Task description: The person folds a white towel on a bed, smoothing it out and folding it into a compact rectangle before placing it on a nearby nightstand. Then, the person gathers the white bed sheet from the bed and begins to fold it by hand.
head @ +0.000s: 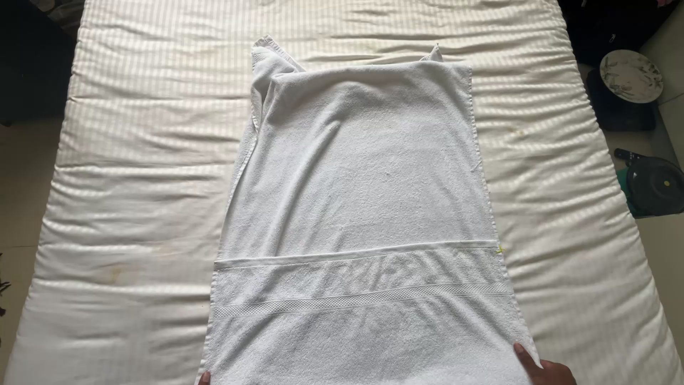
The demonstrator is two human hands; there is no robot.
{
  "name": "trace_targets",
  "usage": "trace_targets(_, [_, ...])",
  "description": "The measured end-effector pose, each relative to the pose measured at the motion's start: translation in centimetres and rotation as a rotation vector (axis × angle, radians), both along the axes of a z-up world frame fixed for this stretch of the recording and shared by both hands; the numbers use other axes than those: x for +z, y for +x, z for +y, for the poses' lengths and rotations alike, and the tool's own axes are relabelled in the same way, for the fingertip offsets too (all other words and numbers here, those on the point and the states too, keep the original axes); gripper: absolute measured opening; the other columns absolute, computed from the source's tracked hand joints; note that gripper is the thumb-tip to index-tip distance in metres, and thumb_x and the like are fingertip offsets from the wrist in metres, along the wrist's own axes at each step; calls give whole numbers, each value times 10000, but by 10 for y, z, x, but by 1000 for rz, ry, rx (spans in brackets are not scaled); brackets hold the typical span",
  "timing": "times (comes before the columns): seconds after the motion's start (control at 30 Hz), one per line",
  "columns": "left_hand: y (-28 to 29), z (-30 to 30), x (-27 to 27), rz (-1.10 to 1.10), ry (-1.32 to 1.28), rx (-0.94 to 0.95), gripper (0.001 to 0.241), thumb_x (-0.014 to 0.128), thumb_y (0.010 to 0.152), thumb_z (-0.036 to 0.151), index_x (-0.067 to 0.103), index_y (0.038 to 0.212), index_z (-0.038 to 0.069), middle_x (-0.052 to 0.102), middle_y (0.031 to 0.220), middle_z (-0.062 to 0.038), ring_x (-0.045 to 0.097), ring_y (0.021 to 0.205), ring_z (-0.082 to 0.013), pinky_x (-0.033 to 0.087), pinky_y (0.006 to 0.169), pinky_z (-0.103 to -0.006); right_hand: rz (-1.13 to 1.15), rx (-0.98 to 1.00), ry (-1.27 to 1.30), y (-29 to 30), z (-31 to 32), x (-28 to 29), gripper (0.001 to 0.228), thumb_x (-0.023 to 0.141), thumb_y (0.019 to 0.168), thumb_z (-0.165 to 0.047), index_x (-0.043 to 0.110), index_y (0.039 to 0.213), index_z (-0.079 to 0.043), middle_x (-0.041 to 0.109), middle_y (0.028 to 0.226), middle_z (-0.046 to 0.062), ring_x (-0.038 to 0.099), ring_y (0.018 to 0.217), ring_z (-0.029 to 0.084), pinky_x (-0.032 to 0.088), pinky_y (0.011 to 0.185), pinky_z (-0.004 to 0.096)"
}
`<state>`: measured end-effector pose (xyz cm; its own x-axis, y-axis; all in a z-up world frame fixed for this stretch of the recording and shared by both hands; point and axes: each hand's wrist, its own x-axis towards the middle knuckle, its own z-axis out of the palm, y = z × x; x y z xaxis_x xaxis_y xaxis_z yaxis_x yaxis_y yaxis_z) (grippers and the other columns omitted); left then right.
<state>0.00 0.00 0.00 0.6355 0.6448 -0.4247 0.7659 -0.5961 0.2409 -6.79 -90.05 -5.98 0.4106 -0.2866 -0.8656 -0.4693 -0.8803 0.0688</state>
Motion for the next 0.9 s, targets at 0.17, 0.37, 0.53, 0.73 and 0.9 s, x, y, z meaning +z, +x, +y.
trace_targets(0.17, [28, 40, 1, -139, -94, 92, 494, 835, 907, 412, 725, 1169, 8, 771, 1005, -234, 702, 965, -277, 513, 883, -421, -189, -216, 215, 80, 34, 100, 462, 502, 1025, -427, 623, 1410, -202, 696, 1136, 67, 700, 1112, 176, 512, 1005, 236])
trace_targets(0.37, [184, -33, 182, -361, -801, 675, 449, 797, 886, 315, 650, 1228, 64, 686, 970, -73, 645, 865, -207, 505, 695, -405, -685, -631, 775, 238, 67, 215, 605, 747, 931, -376, 590, 1359, 22, 708, 1152, 148, 673, 1013, 275, 537, 880, 387])
trace_targets(0.53, [313, -38, 178, -509, -996, 678, 314, 745, 952, 257, 650, 1224, 132, 656, 1031, -8, 596, 872, -131, 483, 678, -305, -577, -1338, 458, 374, 86, 254, 388, 750, 954, -340, 649, 1202, -59, 676, 1118, 95, 675, 945, 208, 576, 775, 358])
trace_targets(0.73, [412, -93, 185, -760, -1108, 626, 361, 693, 960, 119, 567, 1298, 138, 672, 1143, -76, 696, 995, -219, 565, 746, -293, -854, -1451, 691, 463, 140, 256, 364, 671, 1028, -332, 594, 1275, -76, 655, 1231, 129, 674, 1114, 257, 596, 910, 386])
trace_targets(0.9, [408, -123, 128, -749, -910, 453, 546, 689, 957, 112, 420, 1432, 134, 682, 1241, -125, 717, 1042, -241, 601, 826, -359, -814, -1297, 556, 453, 183, 213, 455, 690, 995, -302, 488, 1333, -75, 627, 1264, 203, 642, 1152, 335, 564, 926, 467])
